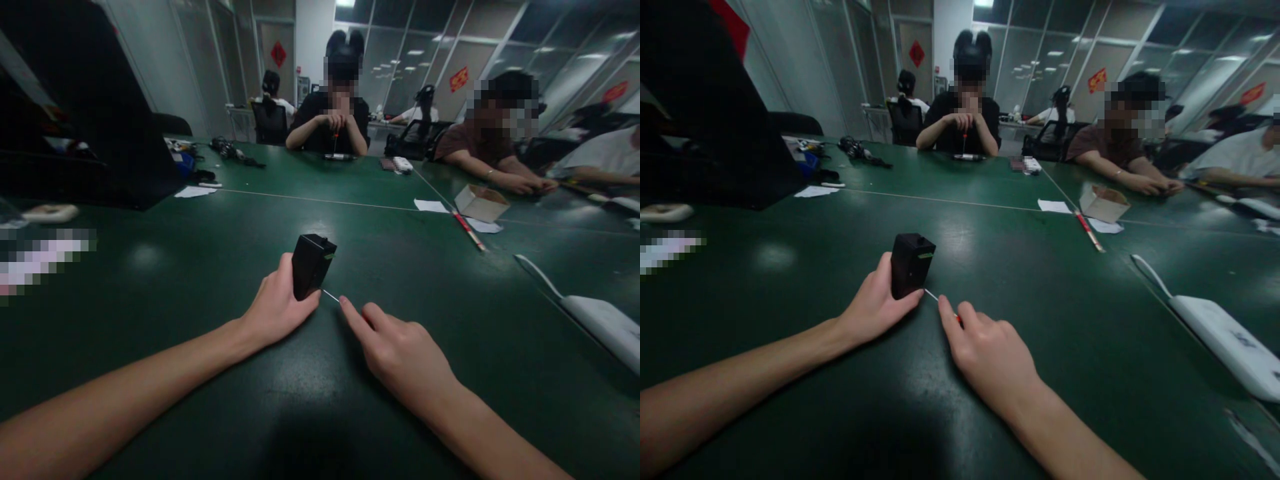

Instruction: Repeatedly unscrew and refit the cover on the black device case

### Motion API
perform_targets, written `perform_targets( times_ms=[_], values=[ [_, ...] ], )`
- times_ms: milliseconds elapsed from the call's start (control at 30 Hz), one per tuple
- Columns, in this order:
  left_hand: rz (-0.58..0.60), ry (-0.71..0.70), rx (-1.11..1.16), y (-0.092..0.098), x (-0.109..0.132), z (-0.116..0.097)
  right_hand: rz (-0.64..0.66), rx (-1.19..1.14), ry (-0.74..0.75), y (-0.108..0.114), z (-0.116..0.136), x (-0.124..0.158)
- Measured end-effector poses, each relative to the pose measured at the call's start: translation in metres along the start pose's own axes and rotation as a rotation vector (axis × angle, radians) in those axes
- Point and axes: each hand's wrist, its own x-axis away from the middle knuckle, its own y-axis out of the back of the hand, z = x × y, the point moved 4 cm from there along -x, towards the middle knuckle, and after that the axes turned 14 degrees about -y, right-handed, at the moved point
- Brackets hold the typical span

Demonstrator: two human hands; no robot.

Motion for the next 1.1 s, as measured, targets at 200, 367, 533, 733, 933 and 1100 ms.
perform_targets(
  times_ms=[200,367,533,733,933,1100],
  values=[
    [-0.081,-0.006,0.333,-0.002,-0.005,0.01,-0.024,-0.512,-0.247,0.011,-0.018,-0.012],
    [-0.051,0.002,0.35,-0.003,-0.004,0.011,0.211,-1.15,-0.505,0.01,-0.023,-0.015],
    [0.004,-0.036,0.292,-0.003,-0.003,0.004,0.447,-1.375,-0.559,0.006,-0.011,-0.011],
    [0.031,-0.059,0.225,-0.001,-0.004,0.0,0.5,-1.405,-0.603,0.003,-0.009,-0.011],
    [0.112,-0.142,0.101,-0.004,0.001,-0.007,0.524,-1.472,-0.587,-0.002,-0.005,-0.008],
    [0.126,-0.181,0.109,-0.003,0.003,-0.011,0.564,-1.487,-0.561,-0.003,-0.001,-0.007]
  ],
)
